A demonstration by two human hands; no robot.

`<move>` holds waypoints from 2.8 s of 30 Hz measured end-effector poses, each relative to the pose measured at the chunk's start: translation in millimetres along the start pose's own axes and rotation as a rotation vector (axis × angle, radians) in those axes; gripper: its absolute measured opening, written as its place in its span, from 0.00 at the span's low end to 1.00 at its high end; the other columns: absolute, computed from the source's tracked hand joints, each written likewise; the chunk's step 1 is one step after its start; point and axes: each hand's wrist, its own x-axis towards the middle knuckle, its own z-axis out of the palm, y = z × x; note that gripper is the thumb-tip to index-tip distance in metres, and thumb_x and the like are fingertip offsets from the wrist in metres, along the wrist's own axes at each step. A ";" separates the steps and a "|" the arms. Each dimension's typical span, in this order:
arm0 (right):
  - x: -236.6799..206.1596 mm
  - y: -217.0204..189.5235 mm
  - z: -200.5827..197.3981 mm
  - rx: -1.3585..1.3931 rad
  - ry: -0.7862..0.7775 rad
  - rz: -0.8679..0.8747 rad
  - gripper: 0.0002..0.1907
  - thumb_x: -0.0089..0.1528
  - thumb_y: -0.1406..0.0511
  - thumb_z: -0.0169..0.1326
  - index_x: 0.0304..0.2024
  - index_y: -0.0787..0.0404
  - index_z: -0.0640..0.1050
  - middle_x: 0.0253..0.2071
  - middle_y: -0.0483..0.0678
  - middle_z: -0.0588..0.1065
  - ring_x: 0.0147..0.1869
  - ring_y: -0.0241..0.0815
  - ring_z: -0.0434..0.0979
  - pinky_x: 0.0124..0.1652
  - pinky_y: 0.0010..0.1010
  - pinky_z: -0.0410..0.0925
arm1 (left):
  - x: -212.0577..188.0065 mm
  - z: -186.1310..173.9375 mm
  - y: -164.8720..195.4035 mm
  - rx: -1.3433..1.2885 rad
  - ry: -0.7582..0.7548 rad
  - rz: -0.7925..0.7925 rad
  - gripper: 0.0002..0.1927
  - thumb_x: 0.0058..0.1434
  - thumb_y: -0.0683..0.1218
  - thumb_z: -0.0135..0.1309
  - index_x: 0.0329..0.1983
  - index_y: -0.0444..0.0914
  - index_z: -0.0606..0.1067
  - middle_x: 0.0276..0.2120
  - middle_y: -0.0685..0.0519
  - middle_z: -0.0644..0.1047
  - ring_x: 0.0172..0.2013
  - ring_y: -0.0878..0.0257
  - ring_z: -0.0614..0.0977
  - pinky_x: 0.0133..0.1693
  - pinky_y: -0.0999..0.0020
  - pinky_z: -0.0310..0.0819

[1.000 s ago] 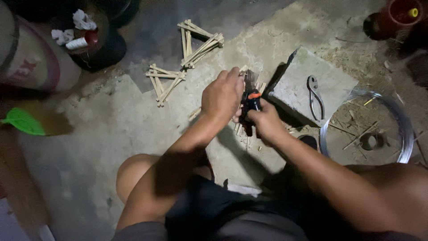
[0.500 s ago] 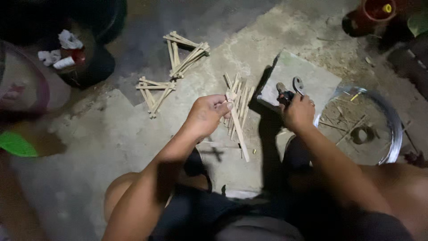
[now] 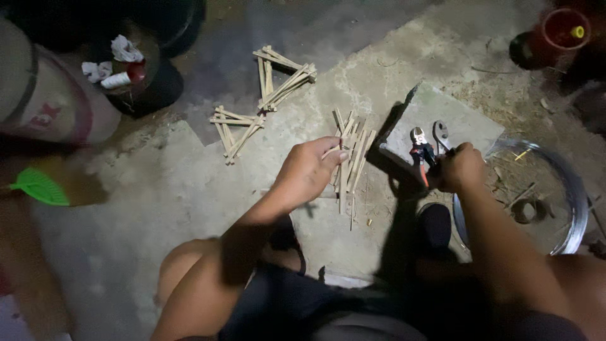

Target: The person sits on the floor assembling small triangular frames from thin wooden sticks. They hold sticks together, hammer nails to join them, use pliers to grip or trim fasteners, and set completed triangular frames aside while stacking loose sticks.

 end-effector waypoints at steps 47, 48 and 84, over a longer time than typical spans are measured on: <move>-150.2 -170.3 -127.4 1.090 -1.316 -0.130 0.27 0.63 0.68 0.41 0.66 0.62 0.64 0.52 0.64 0.77 0.51 0.56 0.82 0.36 0.41 0.78 | -23.9 -88.6 -9.0 0.099 0.176 0.179 0.18 0.67 0.49 0.54 0.56 0.36 0.76 0.50 0.43 0.81 0.49 0.51 0.84 0.51 0.62 0.75; -153.1 -169.1 -122.6 1.073 -1.359 -0.111 0.27 0.63 0.68 0.42 0.67 0.59 0.64 0.52 0.63 0.76 0.52 0.55 0.82 0.37 0.43 0.78 | -28.1 -85.3 -9.8 0.139 0.177 0.224 0.18 0.67 0.48 0.54 0.57 0.37 0.76 0.51 0.43 0.81 0.50 0.51 0.84 0.51 0.62 0.75; -140.0 -152.4 -91.9 0.904 -1.245 -0.438 0.11 0.69 0.62 0.45 0.46 0.64 0.71 0.34 0.49 0.76 0.33 0.39 0.80 0.26 0.29 0.70 | -31.4 -68.3 0.6 0.122 0.068 0.170 0.16 0.66 0.48 0.55 0.54 0.37 0.78 0.46 0.42 0.82 0.44 0.48 0.84 0.44 0.63 0.77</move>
